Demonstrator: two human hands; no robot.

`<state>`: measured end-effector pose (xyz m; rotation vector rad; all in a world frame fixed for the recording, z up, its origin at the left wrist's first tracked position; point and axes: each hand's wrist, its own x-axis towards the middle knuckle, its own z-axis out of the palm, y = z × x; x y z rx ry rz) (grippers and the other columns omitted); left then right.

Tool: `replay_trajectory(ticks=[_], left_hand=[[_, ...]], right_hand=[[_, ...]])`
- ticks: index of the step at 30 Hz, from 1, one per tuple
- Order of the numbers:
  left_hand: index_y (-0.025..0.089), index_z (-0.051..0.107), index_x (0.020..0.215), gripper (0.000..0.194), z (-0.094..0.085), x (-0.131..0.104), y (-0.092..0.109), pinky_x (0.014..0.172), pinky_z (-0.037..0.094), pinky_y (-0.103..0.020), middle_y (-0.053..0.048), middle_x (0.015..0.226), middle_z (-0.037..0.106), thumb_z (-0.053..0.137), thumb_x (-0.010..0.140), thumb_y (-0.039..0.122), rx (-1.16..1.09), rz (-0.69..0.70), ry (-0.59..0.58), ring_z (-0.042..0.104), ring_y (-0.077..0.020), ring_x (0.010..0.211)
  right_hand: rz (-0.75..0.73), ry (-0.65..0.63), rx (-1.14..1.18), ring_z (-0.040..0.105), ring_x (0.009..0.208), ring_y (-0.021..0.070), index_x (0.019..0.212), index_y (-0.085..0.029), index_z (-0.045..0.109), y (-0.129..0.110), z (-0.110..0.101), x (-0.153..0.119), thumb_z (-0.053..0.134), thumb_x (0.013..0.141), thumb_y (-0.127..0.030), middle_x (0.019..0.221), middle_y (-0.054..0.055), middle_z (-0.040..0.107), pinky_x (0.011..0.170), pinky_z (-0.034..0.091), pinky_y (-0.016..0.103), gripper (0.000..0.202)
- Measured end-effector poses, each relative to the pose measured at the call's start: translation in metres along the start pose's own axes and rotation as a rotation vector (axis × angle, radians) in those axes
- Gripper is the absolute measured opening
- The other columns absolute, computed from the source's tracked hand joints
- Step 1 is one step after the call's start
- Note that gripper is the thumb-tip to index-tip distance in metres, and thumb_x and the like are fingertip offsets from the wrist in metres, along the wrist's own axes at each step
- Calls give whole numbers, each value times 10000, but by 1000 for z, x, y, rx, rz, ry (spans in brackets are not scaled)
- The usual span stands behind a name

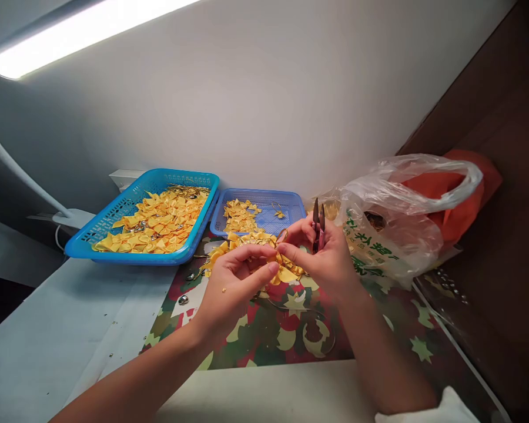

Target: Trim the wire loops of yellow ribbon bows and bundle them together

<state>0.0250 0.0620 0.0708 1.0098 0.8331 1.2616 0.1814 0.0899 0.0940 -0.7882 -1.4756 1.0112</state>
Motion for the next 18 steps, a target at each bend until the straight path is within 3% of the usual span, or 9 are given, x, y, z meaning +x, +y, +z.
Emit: replay_trajectory(ticks=[4, 6, 8, 10, 14, 18], left_hand=[[230, 765, 833, 214, 0, 0, 1, 684, 539, -168, -2, 835, 735, 870, 647, 240, 5, -59, 22, 659, -100, 754], [220, 770, 838, 224, 0, 1, 2, 683, 540, -165, -8, 832, 737, 874, 643, 260, -4, -94, 40, 658, -98, 751], [217, 775, 826, 225, -1, 3, 2, 674, 532, -149, -7, 853, 736, 879, 633, 266, -13, -108, 81, 655, -92, 762], [222, 778, 814, 226, -2, 4, 1, 670, 530, -144, 0, 871, 734, 885, 617, 257, -20, -97, 113, 655, -91, 771], [225, 786, 793, 208, -2, 6, 0, 723, 549, -174, 0, 879, 729, 885, 611, 242, -37, -35, 97, 669, -114, 818], [228, 792, 802, 174, 0, 5, 1, 699, 544, -154, -5, 885, 729, 867, 654, 278, -56, -56, 101, 668, -104, 808]], right_hand=[[-43, 4, -71, 549, 636, 107, 690, -233, 305, 0, -3, -2, 756, 769, -261, 753, -31, 615, 613, 453, 262, 458], [-107, 1, -160, 440, 562, 83, 701, -230, 334, -4, -10, -3, 779, 752, -373, 705, -52, 532, 544, 377, 241, 470], [-189, -63, -262, 313, 523, 79, 701, -223, 384, -11, -19, -5, 729, 748, -572, 638, -68, 404, 494, 286, 243, 493], [-232, -234, -355, 294, 523, 87, 696, -209, 458, -19, -26, -7, 564, 819, -695, 606, -59, 366, 490, 261, 249, 512], [-236, -390, -672, 436, 548, 74, 759, -188, 600, -28, -28, -7, 653, 872, -429, 616, -44, 552, 531, 292, 228, 271], [-218, -368, -835, 466, 553, 75, 727, -178, 626, -27, -28, -6, 726, 802, -357, 615, -39, 589, 539, 296, 219, 218]])
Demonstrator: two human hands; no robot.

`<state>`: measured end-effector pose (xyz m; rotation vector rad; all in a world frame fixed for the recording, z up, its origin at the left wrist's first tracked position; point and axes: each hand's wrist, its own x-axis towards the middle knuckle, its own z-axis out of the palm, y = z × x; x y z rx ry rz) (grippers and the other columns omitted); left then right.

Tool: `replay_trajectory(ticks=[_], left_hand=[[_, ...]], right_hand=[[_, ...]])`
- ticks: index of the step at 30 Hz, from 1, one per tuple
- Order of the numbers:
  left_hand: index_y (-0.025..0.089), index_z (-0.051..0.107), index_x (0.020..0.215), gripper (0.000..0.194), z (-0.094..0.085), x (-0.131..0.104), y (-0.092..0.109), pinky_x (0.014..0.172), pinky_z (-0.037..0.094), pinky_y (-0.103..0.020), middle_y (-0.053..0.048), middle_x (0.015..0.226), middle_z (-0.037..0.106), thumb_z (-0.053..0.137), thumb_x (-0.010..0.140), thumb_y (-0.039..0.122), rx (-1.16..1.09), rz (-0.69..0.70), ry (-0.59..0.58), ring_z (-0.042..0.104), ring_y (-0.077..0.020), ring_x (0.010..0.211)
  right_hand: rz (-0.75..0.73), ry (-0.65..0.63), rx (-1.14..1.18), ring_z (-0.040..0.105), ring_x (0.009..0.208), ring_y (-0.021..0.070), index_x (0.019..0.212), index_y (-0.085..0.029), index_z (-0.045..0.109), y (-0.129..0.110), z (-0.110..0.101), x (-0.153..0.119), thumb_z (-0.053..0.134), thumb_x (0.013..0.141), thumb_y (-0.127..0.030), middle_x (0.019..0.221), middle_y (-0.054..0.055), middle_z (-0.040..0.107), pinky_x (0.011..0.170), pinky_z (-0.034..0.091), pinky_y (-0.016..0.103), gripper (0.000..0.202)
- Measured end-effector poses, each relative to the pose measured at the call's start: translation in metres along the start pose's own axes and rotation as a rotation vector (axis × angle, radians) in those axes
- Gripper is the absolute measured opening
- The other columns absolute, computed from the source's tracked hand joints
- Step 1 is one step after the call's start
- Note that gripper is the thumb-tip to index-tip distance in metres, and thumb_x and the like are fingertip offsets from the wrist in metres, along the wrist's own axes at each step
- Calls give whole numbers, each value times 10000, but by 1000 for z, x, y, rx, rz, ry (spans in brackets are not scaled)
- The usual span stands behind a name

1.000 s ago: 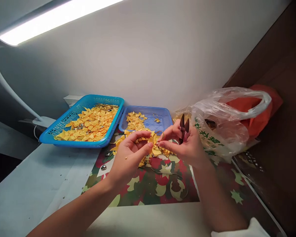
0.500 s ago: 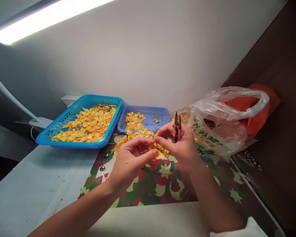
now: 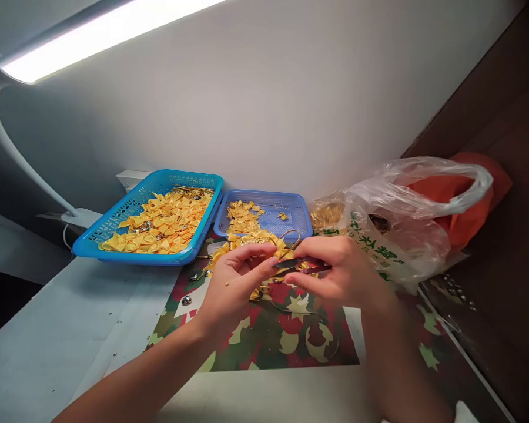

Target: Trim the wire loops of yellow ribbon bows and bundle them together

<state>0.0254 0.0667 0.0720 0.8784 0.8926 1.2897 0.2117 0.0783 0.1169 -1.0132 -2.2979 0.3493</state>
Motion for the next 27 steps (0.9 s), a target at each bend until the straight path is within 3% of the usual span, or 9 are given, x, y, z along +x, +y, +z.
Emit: replay_trajectory(ticks=[4, 9, 14, 27], left_hand=[[233, 796, 820, 183, 0, 0, 0, 639, 526, -125, -3, 871, 727, 867, 657, 275, -20, -31, -2, 646, -73, 736], [240, 796, 833, 171, -1, 0, -2, 645, 531, -127, -8, 890, 737, 856, 675, 264, 16, 49, 13, 656, -83, 761], [245, 791, 842, 148, 0, -2, -2, 718, 549, -155, -12, 907, 755, 837, 701, 246, 111, 152, 68, 679, -110, 837], [245, 790, 829, 180, 2, -1, -1, 676, 519, -118, 5, 861, 750, 863, 665, 259, 34, 81, 72, 659, -80, 787]], right_hand=[[74, -5, -76, 411, 508, 75, 686, -176, 623, 3, -5, -2, 738, 766, -355, 561, -47, 534, 523, 271, 227, 227], [114, -49, -82, 400, 514, 85, 646, -179, 604, 2, -7, -2, 695, 800, -425, 535, -42, 494, 521, 266, 232, 305], [87, 39, -133, 419, 510, 82, 676, -182, 621, 2, -4, -2, 710, 793, -429, 558, -39, 537, 515, 277, 232, 287], [-18, 172, -218, 495, 514, 94, 703, -182, 638, 4, 3, -3, 707, 805, -432, 589, -27, 609, 523, 319, 246, 279]])
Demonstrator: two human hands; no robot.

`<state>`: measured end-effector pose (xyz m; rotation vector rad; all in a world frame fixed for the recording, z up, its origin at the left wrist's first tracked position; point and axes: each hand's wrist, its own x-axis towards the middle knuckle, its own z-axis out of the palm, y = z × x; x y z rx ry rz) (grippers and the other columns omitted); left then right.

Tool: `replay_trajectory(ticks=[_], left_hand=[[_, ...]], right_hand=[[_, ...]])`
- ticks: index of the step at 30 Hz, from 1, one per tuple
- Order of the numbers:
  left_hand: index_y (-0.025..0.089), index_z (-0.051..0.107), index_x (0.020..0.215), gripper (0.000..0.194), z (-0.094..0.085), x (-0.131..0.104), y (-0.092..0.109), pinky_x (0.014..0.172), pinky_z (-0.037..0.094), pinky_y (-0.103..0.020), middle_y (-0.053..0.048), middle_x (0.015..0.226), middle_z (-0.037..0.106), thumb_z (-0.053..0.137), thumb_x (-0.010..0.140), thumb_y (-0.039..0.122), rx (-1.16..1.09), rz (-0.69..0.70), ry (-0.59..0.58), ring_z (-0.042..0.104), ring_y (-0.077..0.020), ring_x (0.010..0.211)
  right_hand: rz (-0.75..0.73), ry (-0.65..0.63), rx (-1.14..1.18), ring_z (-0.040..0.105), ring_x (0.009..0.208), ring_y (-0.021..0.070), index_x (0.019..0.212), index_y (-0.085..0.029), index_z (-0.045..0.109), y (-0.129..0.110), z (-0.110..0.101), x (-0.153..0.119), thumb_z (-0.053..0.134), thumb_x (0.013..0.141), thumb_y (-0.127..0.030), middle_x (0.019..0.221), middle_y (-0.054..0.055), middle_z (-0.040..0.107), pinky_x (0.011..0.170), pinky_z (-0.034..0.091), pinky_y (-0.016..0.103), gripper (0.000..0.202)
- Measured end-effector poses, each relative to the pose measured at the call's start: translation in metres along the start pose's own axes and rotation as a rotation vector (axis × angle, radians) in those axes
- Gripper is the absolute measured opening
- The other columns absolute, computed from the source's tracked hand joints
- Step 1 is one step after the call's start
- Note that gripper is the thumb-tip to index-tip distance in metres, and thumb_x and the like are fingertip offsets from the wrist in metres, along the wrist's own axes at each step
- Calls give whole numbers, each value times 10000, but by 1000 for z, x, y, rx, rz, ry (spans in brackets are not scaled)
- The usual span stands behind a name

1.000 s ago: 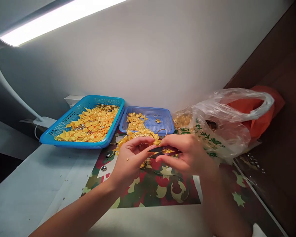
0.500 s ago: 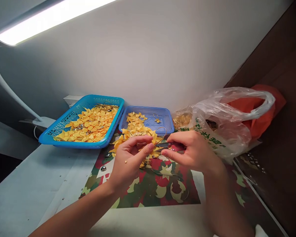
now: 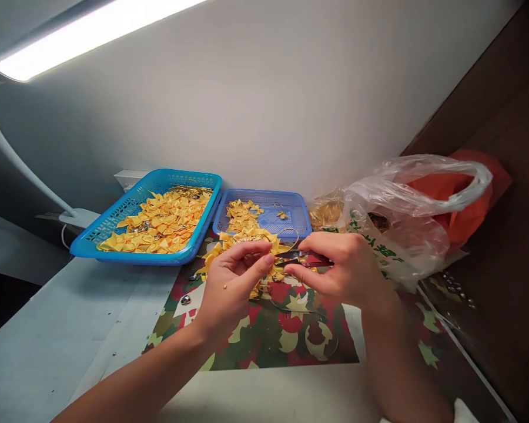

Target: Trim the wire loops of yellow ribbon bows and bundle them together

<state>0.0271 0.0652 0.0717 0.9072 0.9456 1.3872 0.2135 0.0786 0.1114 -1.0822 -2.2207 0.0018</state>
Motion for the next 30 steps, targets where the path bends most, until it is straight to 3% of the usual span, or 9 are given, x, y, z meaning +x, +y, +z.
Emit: replay_trajectory(ticks=[12, 25, 30], left_hand=[[251, 795, 837, 178, -2, -1, 2, 655, 508, -121, -5, 924, 737, 855, 674, 292, -37, -50, -27, 640, -85, 799], [222, 785, 830, 192, -1, -1, 2, 591, 515, -157, -12, 873, 709, 856, 663, 286, -55, -54, -48, 605, -84, 692], [226, 786, 850, 177, -2, 0, 2, 601, 505, -148, -10, 852, 717, 839, 693, 288, -15, -31, -41, 603, -78, 691]], right_hand=[[-185, 30, 6, 421, 490, 93, 635, -188, 570, 2, 3, 3, 639, 878, -410, 526, -38, 514, 502, 290, 258, 337], [-175, -18, -15, 413, 465, 89, 589, -184, 546, 1, 2, 3, 605, 906, -435, 501, -32, 513, 488, 262, 264, 409], [-146, 9, 88, 371, 473, 83, 621, -191, 544, 6, 0, 1, 633, 879, -459, 514, -43, 473, 496, 276, 260, 383]])
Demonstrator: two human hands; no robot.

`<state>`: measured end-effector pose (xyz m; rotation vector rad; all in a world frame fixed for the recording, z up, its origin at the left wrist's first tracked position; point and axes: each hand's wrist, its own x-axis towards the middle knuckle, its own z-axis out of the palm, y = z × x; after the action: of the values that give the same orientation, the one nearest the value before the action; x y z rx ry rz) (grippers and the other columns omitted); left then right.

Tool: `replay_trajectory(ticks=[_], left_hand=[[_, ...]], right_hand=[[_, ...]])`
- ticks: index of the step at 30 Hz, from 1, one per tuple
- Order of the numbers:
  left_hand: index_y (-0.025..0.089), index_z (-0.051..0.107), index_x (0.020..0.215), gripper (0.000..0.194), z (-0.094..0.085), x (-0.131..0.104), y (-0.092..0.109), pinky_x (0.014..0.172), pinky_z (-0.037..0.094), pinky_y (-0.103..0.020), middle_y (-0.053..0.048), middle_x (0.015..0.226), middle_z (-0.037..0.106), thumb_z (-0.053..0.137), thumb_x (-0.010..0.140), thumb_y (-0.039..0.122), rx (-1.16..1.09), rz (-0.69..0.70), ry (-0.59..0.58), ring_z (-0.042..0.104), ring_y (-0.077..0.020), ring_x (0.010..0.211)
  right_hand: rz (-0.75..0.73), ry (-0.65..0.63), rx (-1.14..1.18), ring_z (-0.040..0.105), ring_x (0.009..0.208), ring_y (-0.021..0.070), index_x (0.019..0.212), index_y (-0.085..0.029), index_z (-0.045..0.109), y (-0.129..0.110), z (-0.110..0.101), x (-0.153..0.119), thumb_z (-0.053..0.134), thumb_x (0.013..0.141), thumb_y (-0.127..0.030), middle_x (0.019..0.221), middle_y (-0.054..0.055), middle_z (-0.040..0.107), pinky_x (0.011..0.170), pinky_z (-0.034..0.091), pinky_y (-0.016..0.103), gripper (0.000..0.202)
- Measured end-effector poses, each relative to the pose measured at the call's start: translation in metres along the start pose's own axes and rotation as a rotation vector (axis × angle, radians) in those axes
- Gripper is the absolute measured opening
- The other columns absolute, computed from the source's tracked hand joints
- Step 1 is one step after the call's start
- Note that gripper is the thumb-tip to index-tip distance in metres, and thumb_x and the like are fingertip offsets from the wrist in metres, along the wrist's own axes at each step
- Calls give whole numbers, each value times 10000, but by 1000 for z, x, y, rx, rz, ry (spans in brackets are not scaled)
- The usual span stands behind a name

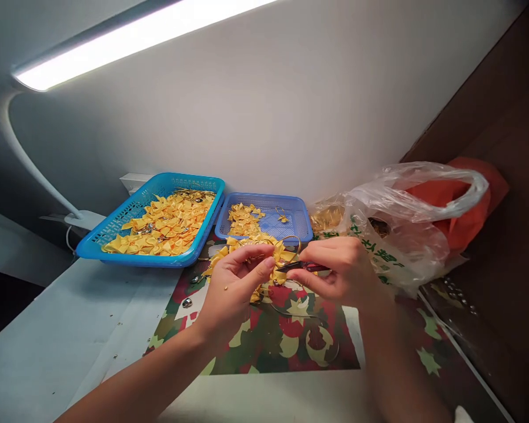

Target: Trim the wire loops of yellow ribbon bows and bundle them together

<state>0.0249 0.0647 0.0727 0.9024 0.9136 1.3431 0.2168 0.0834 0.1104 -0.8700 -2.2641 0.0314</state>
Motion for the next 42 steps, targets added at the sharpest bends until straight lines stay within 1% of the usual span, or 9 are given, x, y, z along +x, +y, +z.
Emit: replay_trajectory(ticks=[4, 6, 11, 14, 19, 24, 30, 36, 42], left_hand=[[218, 783, 850, 176, 0, -1, 1, 672, 527, -172, -28, 863, 741, 836, 697, 285, 44, 57, 23, 649, -114, 778], [225, 780, 850, 160, 0, -2, 1, 691, 532, -172, -23, 871, 744, 829, 706, 274, 68, 86, 17, 660, -119, 801], [230, 770, 855, 133, 2, -4, -4, 723, 543, -167, -12, 865, 735, 811, 734, 264, 81, 81, -46, 669, -112, 817], [219, 759, 881, 157, 3, -4, -2, 664, 551, -161, -16, 879, 709, 805, 741, 273, 89, 38, -79, 656, -102, 771], [225, 709, 1024, 325, -4, 0, 19, 591, 631, -310, -56, 993, 668, 809, 716, 247, 28, -346, -257, 719, -209, 800], [270, 610, 1216, 507, -9, 5, 33, 484, 609, -272, -60, 964, 695, 748, 738, 173, -109, -501, -333, 731, -206, 688], [252, 356, 1451, 725, -11, 6, 35, 504, 596, -245, -30, 725, 703, 676, 804, 181, -14, -503, -436, 718, -185, 613], [231, 347, 1429, 775, -11, 4, 33, 485, 570, -213, 6, 661, 672, 761, 775, 273, 155, -410, -466, 710, -180, 634], [241, 291, 1422, 791, -7, 1, 13, 388, 448, -140, 16, 602, 676, 754, 794, 370, 289, -310, -487, 649, -135, 488]], right_hand=[[164, 110, 215, 309, 475, 76, 617, -208, 451, 7, -3, -1, 743, 728, -582, 521, -68, 393, 466, 268, 253, 487], [261, 169, 334, 339, 492, 82, 623, -221, 387, 8, 0, 1, 799, 684, -525, 536, -71, 404, 466, 301, 250, 516], [313, 133, 797, 617, 734, 137, 701, -239, 321, 1, 20, 7, 710, 809, -279, 927, 29, 693, 658, 522, 308, 406], [326, 204, 948, 632, 674, 131, 696, -242, 310, 2, 22, 7, 736, 789, -242, 819, -3, 708, 619, 533, 299, 436], [365, 301, 861, 582, 597, 111, 671, -235, 319, 13, 1, 3, 755, 756, -187, 755, -27, 695, 552, 460, 269, 447], [411, 2, 638, 480, 584, 102, 634, -220, 366, 17, -11, -2, 764, 729, -196, 668, -33, 622, 548, 373, 258, 410], [415, -134, 607, 419, 572, 84, 614, -198, 431, 10, 4, 6, 727, 740, -209, 657, -30, 617, 545, 333, 236, 322], [410, -64, 642, 472, 635, 107, 664, -204, 462, 9, 13, 7, 703, 731, -193, 739, -12, 624, 585, 367, 248, 251], [367, -137, 595, 490, 650, 101, 725, -183, 580, 1, 20, 8, 589, 692, -56, 737, -34, 620, 607, 388, 237, 132]])
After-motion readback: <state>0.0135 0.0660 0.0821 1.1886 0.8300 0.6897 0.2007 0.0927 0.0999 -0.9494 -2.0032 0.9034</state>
